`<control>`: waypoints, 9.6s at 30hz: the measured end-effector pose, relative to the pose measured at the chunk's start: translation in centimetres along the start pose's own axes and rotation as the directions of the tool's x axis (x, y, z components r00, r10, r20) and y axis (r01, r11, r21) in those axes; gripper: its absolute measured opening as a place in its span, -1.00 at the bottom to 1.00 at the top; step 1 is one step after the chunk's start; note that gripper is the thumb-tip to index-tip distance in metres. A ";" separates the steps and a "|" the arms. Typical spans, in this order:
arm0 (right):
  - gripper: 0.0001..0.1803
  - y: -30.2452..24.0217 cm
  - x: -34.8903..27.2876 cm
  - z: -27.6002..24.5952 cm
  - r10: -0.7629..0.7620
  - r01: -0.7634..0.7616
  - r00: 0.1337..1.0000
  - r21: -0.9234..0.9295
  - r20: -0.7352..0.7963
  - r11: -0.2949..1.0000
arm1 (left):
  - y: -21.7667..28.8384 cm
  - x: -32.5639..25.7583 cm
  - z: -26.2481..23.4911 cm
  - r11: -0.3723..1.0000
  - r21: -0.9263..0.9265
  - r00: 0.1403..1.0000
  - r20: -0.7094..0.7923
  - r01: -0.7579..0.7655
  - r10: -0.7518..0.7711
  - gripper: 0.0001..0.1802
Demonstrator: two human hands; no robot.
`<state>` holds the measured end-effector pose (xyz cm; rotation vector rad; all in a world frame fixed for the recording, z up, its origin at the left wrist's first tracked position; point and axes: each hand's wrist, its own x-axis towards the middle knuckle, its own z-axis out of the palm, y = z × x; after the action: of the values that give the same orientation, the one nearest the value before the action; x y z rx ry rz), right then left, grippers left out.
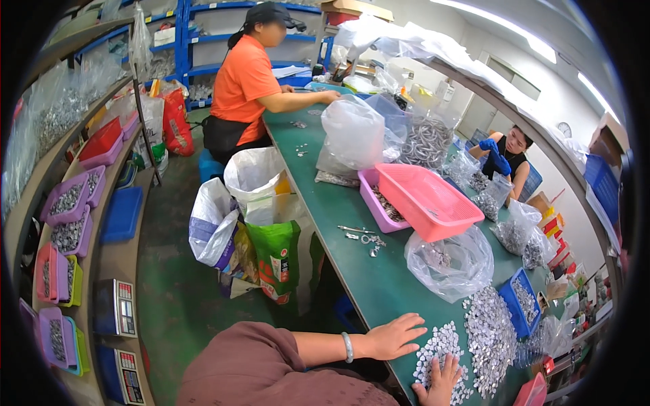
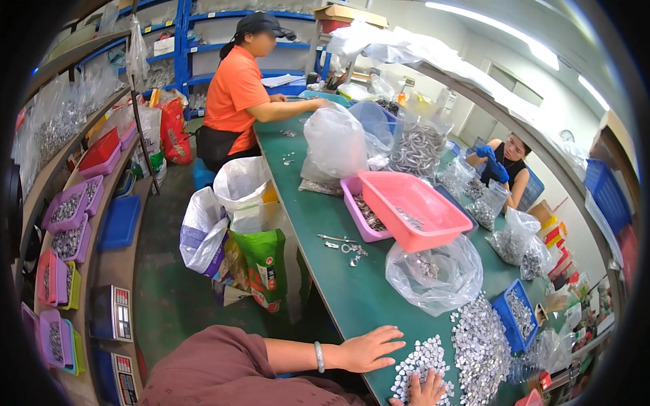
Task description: The person sorts a large pile of small silver pieces on a green table by hand, occasionally scooping them into a pink tray.
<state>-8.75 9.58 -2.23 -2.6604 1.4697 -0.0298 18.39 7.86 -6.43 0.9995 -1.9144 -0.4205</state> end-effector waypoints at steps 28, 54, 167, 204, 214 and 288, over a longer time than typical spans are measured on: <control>-0.48 -2.3 1.4 -0.7 0.006 -0.005 0.994 0.011 -0.108 1.000 | 0.4 0.3 -0.4 0.998 -0.044 0.983 0.177 0.055 -0.046 -0.42; -0.44 -0.2 1.3 0.8 0.054 -0.058 0.995 -0.050 -0.083 0.997 | 0.6 0.5 -0.7 0.996 -0.073 0.968 0.249 0.045 -0.025 -0.44; -0.25 -9.2 0.8 1.9 -0.232 0.261 0.957 0.169 -0.173 0.950 | 3.2 -9.9 -5.3 0.238 -0.635 0.618 0.483 0.735 -0.620 -0.42; -0.28 -7.6 9.1 1.2 -0.604 0.631 0.775 0.173 -0.186 0.756 | 2.8 -10.0 -5.9 0.243 -0.559 0.515 0.400 0.793 -0.758 -0.29; -0.35 -1.0 2.8 -2.2 -0.357 0.425 0.896 0.272 -0.264 0.864 | 1.7 -11.4 -6.1 0.256 -0.555 0.504 0.356 0.792 -0.787 -0.40; -0.08 -2.6 -0.4 -1.8 -0.097 0.127 0.978 0.160 -0.182 0.979 | 0.8 -11.8 -6.3 0.238 -0.580 0.506 0.355 0.779 -0.786 -0.41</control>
<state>-6.87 11.16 -0.17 -2.6525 1.2919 -0.3883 26.39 18.27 -9.28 1.3490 -0.8612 -1.6032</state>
